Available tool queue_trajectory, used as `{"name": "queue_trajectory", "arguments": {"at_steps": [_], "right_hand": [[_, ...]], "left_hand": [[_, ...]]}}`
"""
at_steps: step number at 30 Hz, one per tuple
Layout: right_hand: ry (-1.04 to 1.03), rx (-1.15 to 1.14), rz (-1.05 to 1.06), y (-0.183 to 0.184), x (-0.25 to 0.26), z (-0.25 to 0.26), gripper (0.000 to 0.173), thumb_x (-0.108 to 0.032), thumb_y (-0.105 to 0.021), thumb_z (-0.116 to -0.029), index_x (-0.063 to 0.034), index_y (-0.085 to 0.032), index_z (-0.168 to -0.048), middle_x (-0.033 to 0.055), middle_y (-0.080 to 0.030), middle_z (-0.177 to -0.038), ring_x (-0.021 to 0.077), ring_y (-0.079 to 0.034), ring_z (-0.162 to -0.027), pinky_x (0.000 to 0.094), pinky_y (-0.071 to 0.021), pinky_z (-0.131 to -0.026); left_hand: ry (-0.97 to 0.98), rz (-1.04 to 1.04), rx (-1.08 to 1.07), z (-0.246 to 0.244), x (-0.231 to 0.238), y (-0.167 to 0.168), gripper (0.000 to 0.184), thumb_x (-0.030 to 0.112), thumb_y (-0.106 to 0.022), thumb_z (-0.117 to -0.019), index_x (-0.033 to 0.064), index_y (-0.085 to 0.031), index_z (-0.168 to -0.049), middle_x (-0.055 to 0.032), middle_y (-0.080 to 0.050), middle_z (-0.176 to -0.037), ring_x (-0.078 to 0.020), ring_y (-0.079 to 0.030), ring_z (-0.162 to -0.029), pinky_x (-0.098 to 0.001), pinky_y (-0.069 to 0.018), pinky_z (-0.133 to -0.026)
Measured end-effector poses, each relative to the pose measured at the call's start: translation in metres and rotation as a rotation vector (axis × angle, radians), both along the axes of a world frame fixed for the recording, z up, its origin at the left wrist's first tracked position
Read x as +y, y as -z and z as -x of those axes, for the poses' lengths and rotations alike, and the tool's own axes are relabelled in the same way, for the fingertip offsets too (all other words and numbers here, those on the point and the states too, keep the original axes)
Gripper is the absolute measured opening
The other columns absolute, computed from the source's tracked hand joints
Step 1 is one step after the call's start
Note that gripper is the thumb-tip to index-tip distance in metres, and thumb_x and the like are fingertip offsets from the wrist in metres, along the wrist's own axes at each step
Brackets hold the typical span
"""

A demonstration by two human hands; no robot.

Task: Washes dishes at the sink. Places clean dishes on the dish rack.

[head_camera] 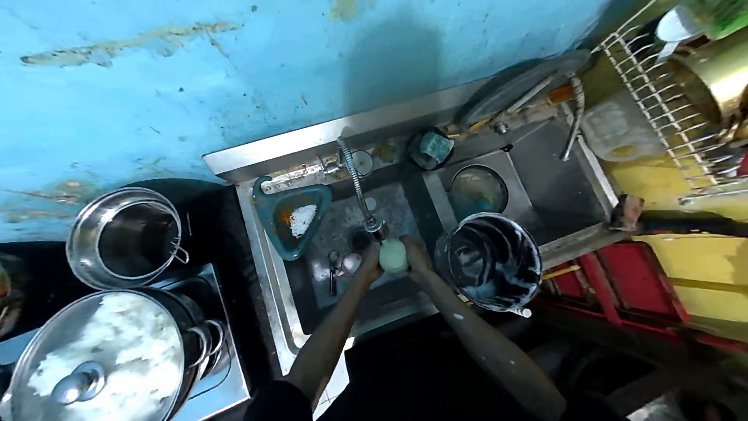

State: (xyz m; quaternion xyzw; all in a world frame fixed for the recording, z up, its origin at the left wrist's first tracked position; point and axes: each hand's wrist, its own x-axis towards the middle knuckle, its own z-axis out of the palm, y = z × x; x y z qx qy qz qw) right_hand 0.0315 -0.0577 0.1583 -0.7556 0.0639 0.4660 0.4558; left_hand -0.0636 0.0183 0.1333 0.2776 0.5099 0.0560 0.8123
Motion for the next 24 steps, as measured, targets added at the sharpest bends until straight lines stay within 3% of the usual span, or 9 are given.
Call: {"name": "queue_trajectory", "arguments": {"at_steps": [3,7,9,11,13,16,18,20,24], "right_hand": [[-0.410,-0.403,0.176,-0.024,0.009,0.004,0.043,-0.039,-0.054,-0.1044,-0.0015,-0.070,-0.117,0.0217,-0.071,-0.107,0.0352,-0.068,-0.103,0.0547,-0.0525,-0.093],[-0.820,-0.833,0.155,-0.016,0.012,0.026,0.049,-0.038,-0.052,-0.1046,0.0006,-0.066,-0.131,0.0230,-0.072,-0.116,0.0409,-0.067,-0.113,0.0555,-0.0484,-0.104],[-1.016,-0.881,0.037,-0.012,0.009,0.023,0.046,-0.031,-0.048,-0.1062,0.0010,-0.063,-0.135,0.0240,-0.068,-0.127,0.0425,-0.061,-0.124,0.0564,-0.0411,-0.112],[-1.258,-0.775,-0.042,-0.016,0.009,0.015,0.051,-0.027,-0.052,-0.1042,-0.0030,-0.052,-0.149,0.0232,-0.052,-0.150,0.0409,-0.048,-0.141,0.0565,-0.0346,-0.118],[-1.397,-0.640,-0.015,-0.019,0.017,0.013,0.059,-0.029,-0.057,-0.1025,-0.0035,-0.043,-0.154,0.0255,-0.045,-0.155,0.0421,-0.045,-0.143,0.0573,-0.0375,-0.117],[-1.429,-0.407,-0.104,-0.026,0.031,0.004,0.041,-0.029,-0.059,-0.1034,0.0014,-0.059,-0.132,0.0266,-0.066,-0.122,0.0424,-0.063,-0.116,0.0610,-0.0462,-0.103],[-1.224,-0.312,-0.314,-0.031,0.030,-0.001,0.030,-0.022,-0.054,-0.1052,0.0023,-0.067,-0.118,0.0183,-0.070,-0.101,0.0275,-0.069,-0.091,0.0472,-0.0557,-0.090],[-1.044,-0.251,-0.453,-0.035,0.025,-0.002,0.031,-0.022,-0.051,-0.1071,0.0045,-0.066,-0.115,0.0136,-0.067,-0.090,0.0172,-0.063,-0.075,0.0364,-0.0555,-0.077],[-1.019,-0.581,-0.383,-0.036,0.006,0.015,0.035,-0.024,-0.047,-0.1082,-0.0001,-0.069,-0.121,0.0199,-0.072,-0.111,0.0308,-0.070,-0.106,0.0480,-0.0522,-0.100]], "left_hand": [[-0.131,-0.097,0.021,-0.010,-0.003,0.010,0.050,0.032,-0.021,-0.1143,0.0000,-0.049,-0.139,-0.0199,-0.060,-0.123,-0.0264,-0.060,-0.107,-0.0461,-0.0527,-0.090],[-0.318,-0.060,-0.154,-0.018,-0.004,-0.007,0.060,0.051,-0.012,-0.1105,0.0128,-0.052,-0.132,-0.0063,-0.063,-0.105,-0.0139,-0.061,-0.090,-0.0353,-0.0540,-0.078],[-0.305,0.000,-0.206,-0.008,0.002,-0.007,0.053,0.048,-0.017,-0.1112,0.0131,-0.056,-0.121,-0.0042,-0.065,-0.093,-0.0128,-0.064,-0.081,-0.0330,-0.0561,-0.070],[-0.255,0.042,-0.247,0.006,0.009,0.003,0.046,0.040,-0.023,-0.1114,0.0103,-0.057,-0.117,-0.0070,-0.067,-0.092,-0.0172,-0.067,-0.082,-0.0371,-0.0578,-0.071],[-0.188,0.043,-0.246,0.013,0.012,0.007,0.042,0.039,-0.028,-0.1109,0.0103,-0.058,-0.119,-0.0075,-0.068,-0.095,-0.0180,-0.068,-0.084,-0.0379,-0.0586,-0.073],[-0.180,0.002,-0.284,0.023,0.009,0.010,0.039,0.036,-0.031,-0.1099,0.0107,-0.058,-0.119,-0.0051,-0.069,-0.095,-0.0140,-0.068,-0.084,-0.0340,-0.0581,-0.074],[-0.188,0.031,-0.389,0.032,0.010,0.009,0.040,0.034,-0.027,-0.1088,0.0124,-0.061,-0.109,-0.0033,-0.070,-0.090,-0.0130,-0.069,-0.081,-0.0327,-0.0596,-0.072],[-0.174,0.052,-0.399,0.035,0.008,0.000,0.044,0.032,-0.024,-0.1097,0.0112,-0.062,-0.103,-0.0047,-0.071,-0.086,-0.0149,-0.070,-0.078,-0.0340,-0.0605,-0.071],[-0.197,0.059,-0.364,0.025,-0.005,-0.009,0.043,0.036,-0.022,-0.1096,0.0151,-0.060,-0.107,-0.0010,-0.070,-0.086,-0.0115,-0.069,-0.079,-0.0317,-0.0594,-0.070]]}}
